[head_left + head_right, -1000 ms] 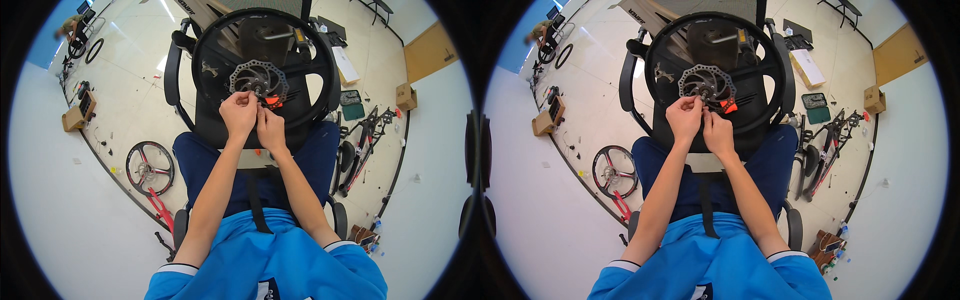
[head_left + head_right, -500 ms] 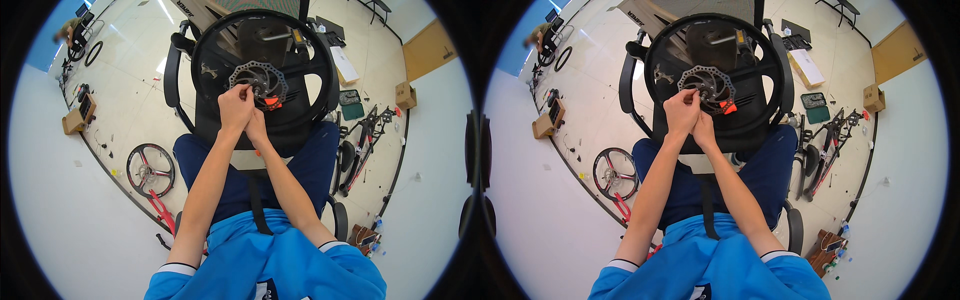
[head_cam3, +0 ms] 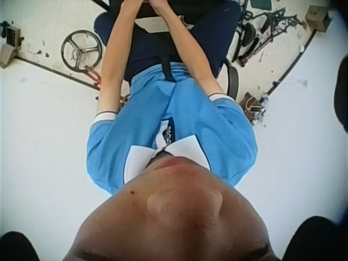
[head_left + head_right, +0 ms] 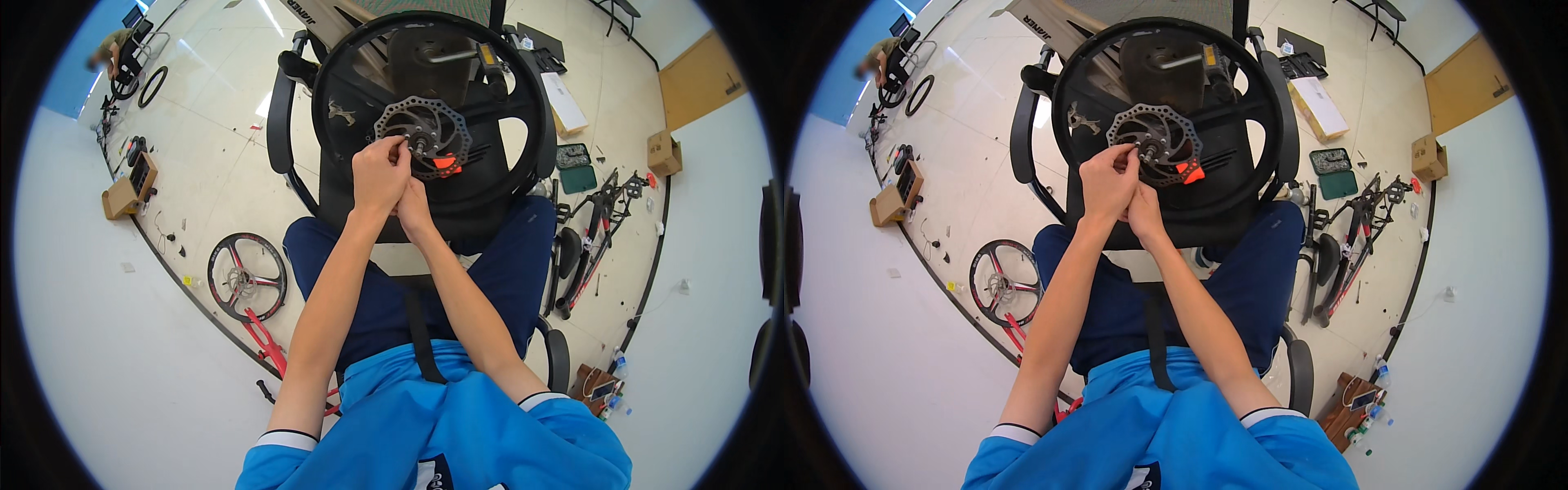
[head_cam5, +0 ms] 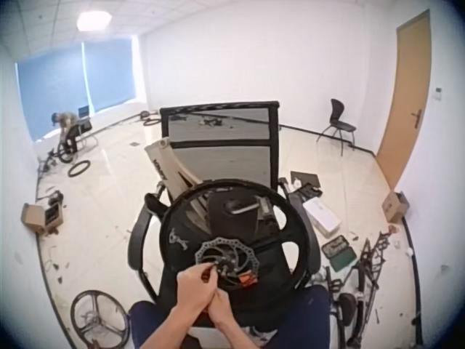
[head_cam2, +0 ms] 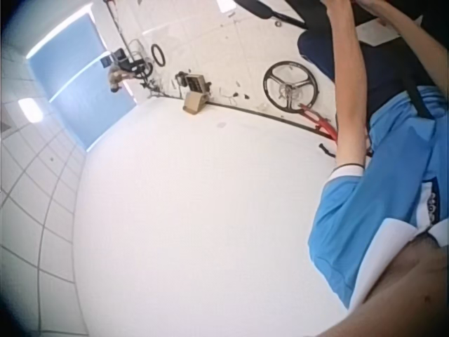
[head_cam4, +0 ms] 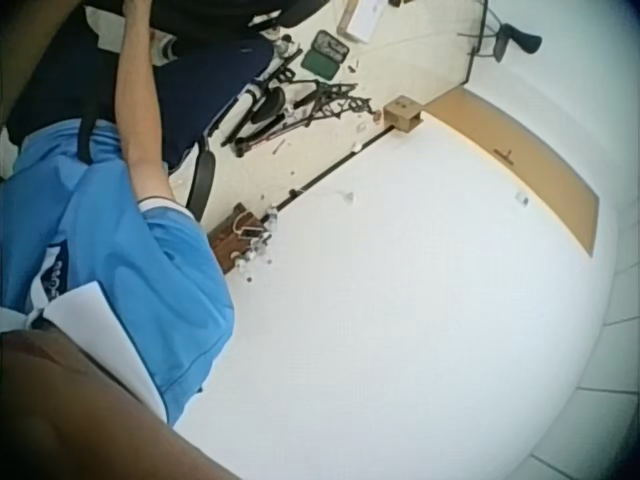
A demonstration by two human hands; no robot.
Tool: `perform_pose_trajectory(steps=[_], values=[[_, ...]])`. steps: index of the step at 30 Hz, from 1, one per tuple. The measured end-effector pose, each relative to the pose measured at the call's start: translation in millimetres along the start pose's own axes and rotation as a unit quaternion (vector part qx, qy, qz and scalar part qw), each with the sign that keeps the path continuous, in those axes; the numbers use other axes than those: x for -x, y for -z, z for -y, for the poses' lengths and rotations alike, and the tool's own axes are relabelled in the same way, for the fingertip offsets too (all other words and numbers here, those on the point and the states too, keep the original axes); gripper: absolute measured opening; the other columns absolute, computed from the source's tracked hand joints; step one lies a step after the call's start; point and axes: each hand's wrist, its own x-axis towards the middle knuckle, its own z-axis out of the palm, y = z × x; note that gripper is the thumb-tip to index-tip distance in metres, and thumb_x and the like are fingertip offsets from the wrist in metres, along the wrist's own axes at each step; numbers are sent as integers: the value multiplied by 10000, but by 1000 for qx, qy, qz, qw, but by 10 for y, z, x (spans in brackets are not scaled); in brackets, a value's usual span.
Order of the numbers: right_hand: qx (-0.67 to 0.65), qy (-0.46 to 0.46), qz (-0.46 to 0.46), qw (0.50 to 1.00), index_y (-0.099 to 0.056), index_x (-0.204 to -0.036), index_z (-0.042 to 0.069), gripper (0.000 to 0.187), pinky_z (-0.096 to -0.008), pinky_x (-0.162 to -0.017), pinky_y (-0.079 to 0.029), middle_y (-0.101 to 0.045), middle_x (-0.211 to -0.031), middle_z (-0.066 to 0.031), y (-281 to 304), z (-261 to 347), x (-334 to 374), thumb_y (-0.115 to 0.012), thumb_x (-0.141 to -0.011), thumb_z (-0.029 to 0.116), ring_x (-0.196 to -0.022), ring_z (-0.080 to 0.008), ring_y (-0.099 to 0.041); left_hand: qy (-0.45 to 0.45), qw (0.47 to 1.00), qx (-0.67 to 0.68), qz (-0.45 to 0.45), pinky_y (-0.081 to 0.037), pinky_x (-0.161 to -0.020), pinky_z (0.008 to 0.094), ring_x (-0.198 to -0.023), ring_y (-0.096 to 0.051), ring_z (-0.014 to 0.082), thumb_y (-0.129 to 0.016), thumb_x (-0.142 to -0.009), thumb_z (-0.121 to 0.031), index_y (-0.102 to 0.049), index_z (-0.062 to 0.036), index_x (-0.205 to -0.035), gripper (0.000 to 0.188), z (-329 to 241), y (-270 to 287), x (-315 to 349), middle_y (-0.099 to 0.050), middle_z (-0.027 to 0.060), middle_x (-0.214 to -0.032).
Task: The person assembles a bicycle hub by hand, inserting and tightening small components into the hub while seated. The person repeatedly adjusts and secures parts within the hub using both hands.
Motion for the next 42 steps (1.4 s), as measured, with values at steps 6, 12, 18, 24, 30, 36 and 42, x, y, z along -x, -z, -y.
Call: perform_pose_trajectory(steps=[6, 12, 18, 24, 30, 36, 42], values=[[8, 19, -35, 999, -623, -951, 69, 316, -216, -465, -281, -505, -659, 70, -103, 44, 10, -449, -1080, 299, -512, -32, -397, -14, 1000, -10, -4, -567, -633, 313, -665, -727, 243, -690, -859, -53, -740, 31, -934, 123, 19, -23, -19, -734, 157, -802], [-184, -31, -23, 982, -573, -1276, 60, 336, -279, -763, -538, -663, -1107, -29, -164, -57, -27, -463, -1077, 307, -943, -111, -660, -104, 991, -88, -3, -571, -664, 348, -709, -719, 295, -694, -854, -63, -736, 25, -926, 121, 101, -53, -49, -726, 171, -824], [-222, -45, 27, 974, -493, -1395, 58, 410, -320, -953, -520, -605, -1304, -34, -139, -198, -96, -470, -1074, 311, -1176, -150, -613, -123, 985, -115, 19, -562, -668, 374, -728, -707, 320, -695, -852, -76, -718, 27, -882, 109, 93, -45, -72, -713, 180, -822], [-85, -61, -57, 993, -625, -939, 76, 312, -262, -535, -388, -555, -729, 46, -18, -32, -37, -495, -1073, 326, -597, -68, -501, -44, 998, -50, -16, -545, -606, 341, -632, -707, 288, -706, -854, -84, -723, 33, -857, 117, 62, -109, -39, -706, 172, -727], [175, -12, -79, 981, -574, -710, 52, 495, -273, -515, -316, -448, -586, 44, 329, 374, 114, -557, -1042, 420, -539, -68, -389, 57, 998, 9, -37, -535, -570, 324, -566, -702, 247, -716, -848, -101, -749, 24, -879, 133, -8, -116, -18, -708, 155, -674], [468, 115, -115, 869, -658, -791, -41, 502, -391, -608, -471, -613, -624, -173, 385, 777, 222, -584, -1006, 405, -601, -283, -615, 264, 943, 204, -14, -565, -544, 264, -587, -711, 163, -737, -884, -96, -737, 95, -891, 191, -117, -111, -58, -735, 133, -719], [522, 171, -95, 830, -676, -857, -35, 385, -471, -640, -488, -640, -701, -250, 336, 898, 343, -563, -1012, 299, -719, -438, -650, 318, 907, 273, -36, -574, -538, 257, -576, -698, 146, -739, -891, -94, -728, 110, -907, 204, -188, -110, -7, -723, 119, -715]])
